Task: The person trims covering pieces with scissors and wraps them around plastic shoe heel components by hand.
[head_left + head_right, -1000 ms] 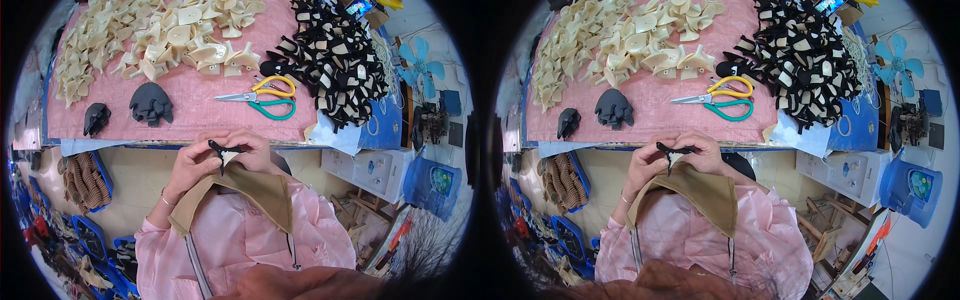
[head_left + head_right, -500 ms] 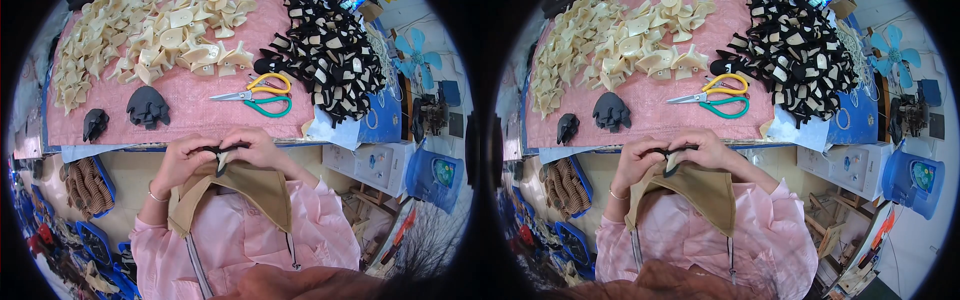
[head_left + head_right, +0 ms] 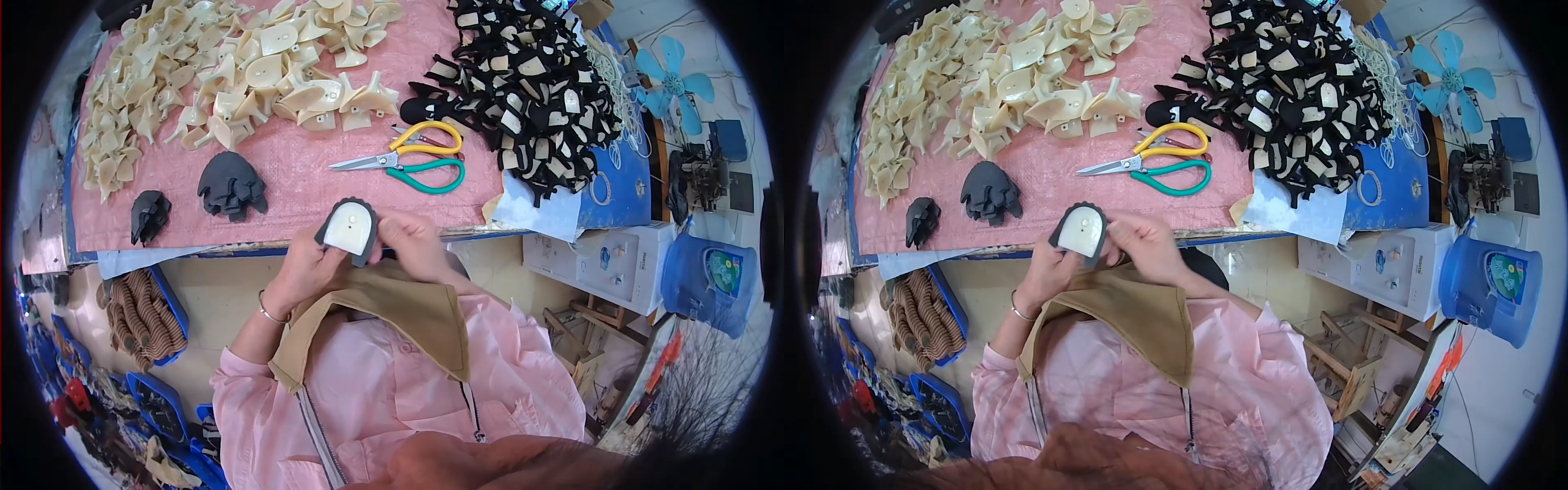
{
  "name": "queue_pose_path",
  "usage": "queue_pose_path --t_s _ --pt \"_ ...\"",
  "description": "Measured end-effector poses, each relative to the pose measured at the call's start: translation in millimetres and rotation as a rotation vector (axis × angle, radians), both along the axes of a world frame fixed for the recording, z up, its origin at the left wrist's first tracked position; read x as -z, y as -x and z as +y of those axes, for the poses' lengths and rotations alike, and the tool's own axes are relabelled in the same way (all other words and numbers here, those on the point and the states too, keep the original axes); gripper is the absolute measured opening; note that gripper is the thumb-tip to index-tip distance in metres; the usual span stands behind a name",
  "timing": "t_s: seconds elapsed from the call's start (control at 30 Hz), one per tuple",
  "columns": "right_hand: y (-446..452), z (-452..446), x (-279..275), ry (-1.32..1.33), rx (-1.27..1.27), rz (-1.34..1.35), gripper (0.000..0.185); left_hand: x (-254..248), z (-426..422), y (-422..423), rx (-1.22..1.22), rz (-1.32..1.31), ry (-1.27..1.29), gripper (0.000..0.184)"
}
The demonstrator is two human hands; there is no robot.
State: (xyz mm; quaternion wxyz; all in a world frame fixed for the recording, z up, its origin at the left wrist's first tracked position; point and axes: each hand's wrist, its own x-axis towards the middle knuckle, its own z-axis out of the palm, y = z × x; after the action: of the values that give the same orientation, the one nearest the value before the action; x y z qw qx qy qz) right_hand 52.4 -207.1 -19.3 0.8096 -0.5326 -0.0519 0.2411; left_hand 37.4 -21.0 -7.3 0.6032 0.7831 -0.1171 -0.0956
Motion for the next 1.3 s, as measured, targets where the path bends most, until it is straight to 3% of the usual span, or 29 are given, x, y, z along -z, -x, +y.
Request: queue_pose_path --t_s 0.1,0.17,0.27,0.37,0.5,0.57,0.63,0.7,0.73,0.83,0.9,0.93,1.03,1.13,1.23,1.3 --pt "7 11 -3 -0.050 -0.014 0.021 0.028 4 -8 2 -0.047 0.025 -0.022 0.014" --pt "8 16 -7 -0.074 0.004 0.030 0.028 8 -15 3 -0.202 -0.166 -0.197 0.014" --pt "9 20 -16 0.004 0.054 -0.011 0.026 20 -23 6 -0.310 -0.097 -0.186 0.016" --pt "12 22 -21 0.111 0.058 -0.029 0.026 31 -22 6 -0.288 -0.272 -0.262 0.019" --pt "9 13 -19 0.086 -0.004 0.032 0.034 13 -12 -4 -0.194 -0.119 -0.206 0.017" --pt "4 7 -16 0.099 -0.023 0.026 0.037 1 -7 -11 -0.254 -0.320 -0.156 0.013" --pt "5 4 -14 0.193 -0.035 -0.044 0.038 4 7 -9 -0.249 -0.160 -0.068 0.008" --pt "6 6 -15 0.224 -0.036 -0.076 0.039 -1 11 -9 -0.035 0.078 0.090 0.013" --pt "6 8 -15 0.253 -0.039 -0.110 0.040 -1 11 -8 -0.039 0.076 0.090 0.013" --pt "10 12 -8 0.314 0.009 -0.163 0.041 -1 5 -3 -0.015 0.085 0.039 0.015" --pt "12 15 -8 0.354 0.015 -0.219 0.041 -1 -2 4 -0.129 -0.055 -0.247 0.011" --pt "11 16 -8 0.394 0.019 -0.278 0.041 4 -3 6 -0.129 -0.057 -0.249 0.011" --pt "5 16 -4 0.350 0.012 -0.197 0.040 13 -1 9 -0.148 -0.216 -0.338 0.010" --pt "6 12 -2 0.193 0.056 -0.107 0.039 3 8 8 -0.045 -0.200 -0.186 0.015" --pt "12 13 -15 0.167 0.029 -0.025 0.039 -10 13 -2 -0.096 -0.154 -0.093 0.028" --pt "13 18 -24 0.183 0.013 -0.051 0.037 -9 2 -10 0.018 -0.183 -0.085 0.040"
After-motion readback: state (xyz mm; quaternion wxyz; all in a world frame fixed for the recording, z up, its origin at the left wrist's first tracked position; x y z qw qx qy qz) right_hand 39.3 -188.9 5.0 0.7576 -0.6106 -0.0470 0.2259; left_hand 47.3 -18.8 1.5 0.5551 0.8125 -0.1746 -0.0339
